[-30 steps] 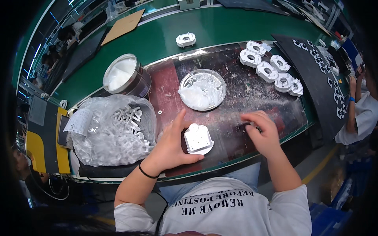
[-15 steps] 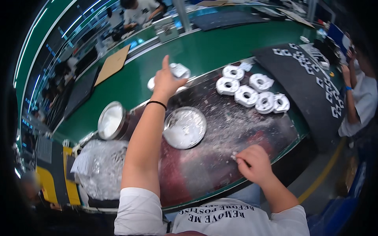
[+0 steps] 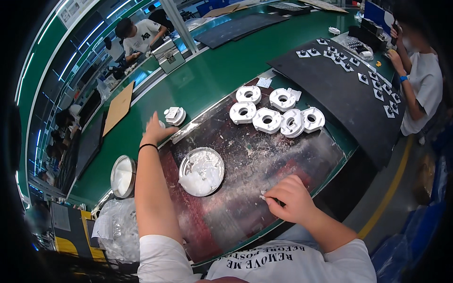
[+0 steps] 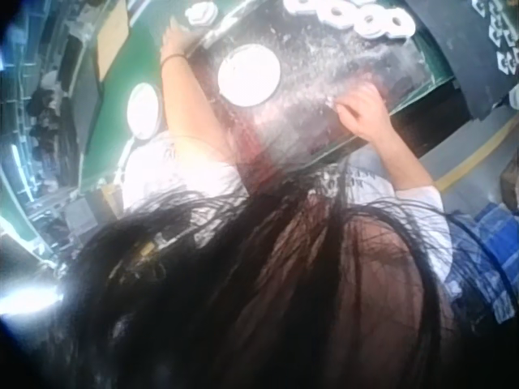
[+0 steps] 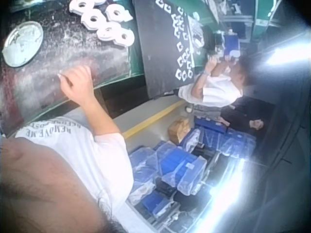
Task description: The person assembles white plastic components at a factory workstation. They repeatedly pick up small cylindrical pieces, apply a white substance from a container, and insert them into larger circular housings. The person handles the parts one at a time, placing the finished units on the table.
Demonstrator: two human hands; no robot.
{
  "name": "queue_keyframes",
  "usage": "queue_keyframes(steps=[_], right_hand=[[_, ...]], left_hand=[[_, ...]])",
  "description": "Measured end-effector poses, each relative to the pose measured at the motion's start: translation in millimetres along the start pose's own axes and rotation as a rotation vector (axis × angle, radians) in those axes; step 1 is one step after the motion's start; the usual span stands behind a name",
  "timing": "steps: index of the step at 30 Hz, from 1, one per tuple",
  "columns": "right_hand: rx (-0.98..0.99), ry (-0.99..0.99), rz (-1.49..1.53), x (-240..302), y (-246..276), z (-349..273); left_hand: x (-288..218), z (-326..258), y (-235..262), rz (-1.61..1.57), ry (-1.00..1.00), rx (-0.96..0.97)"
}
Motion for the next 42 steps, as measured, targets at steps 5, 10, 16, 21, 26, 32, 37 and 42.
queue_keyframes(steps=[5, 10, 16, 21, 26, 32, 37, 42], right_hand=[[-0.036, 0.009, 0.015, -0.5, 1.9, -0.5], [-0.065, 0.026, 0.038, 1.5, 3.3, -0.4], [-0.074, 0.021, 0.010, 4.7, 8.2, -2.4], [-0.051, 0.026, 0.022, 7.9, 1.5, -6.8], [-0.025, 0.035, 0.059, 9.6, 1.6, -7.2], [-0.030, 0.024, 0.100, 4.2, 4.3, -8.3], [-0.124, 0.000, -0.186, -15.6, 68.6, 14.1], [-0.548, -0.339, -0.765, -102.3, 235.8, 28.0]], left_hand=[[46.3, -5.3, -12.9, -0.009, 0.081, 0.072], [22.0, -23.2, 58.1, -0.084, 0.008, -0.111], [-41.2, -115.1, 139.4, -0.783, -0.149, 0.137], [-59.0, -249.1, 111.1, -1.321, -0.237, 0.639], [-76.1, -332.1, 53.1, -1.153, -0.320, 0.798], [-59.8, -316.3, 75.1, -0.875, -0.415, 0.210], [-49.0, -313.3, 77.0, -0.747, -0.358, 0.103], [-45.9, -313.1, 76.6, -0.753, -0.316, 0.097]])
Point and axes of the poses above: each hand's wrist, its own z-axis towards the middle knuckle, its own y-axis out of the back of the hand, x = y × z, the point moved 10 cm from there along z, towards the middle knuckle, and after that the axes turned 9 degrees about -x, right-handed, at the moved point
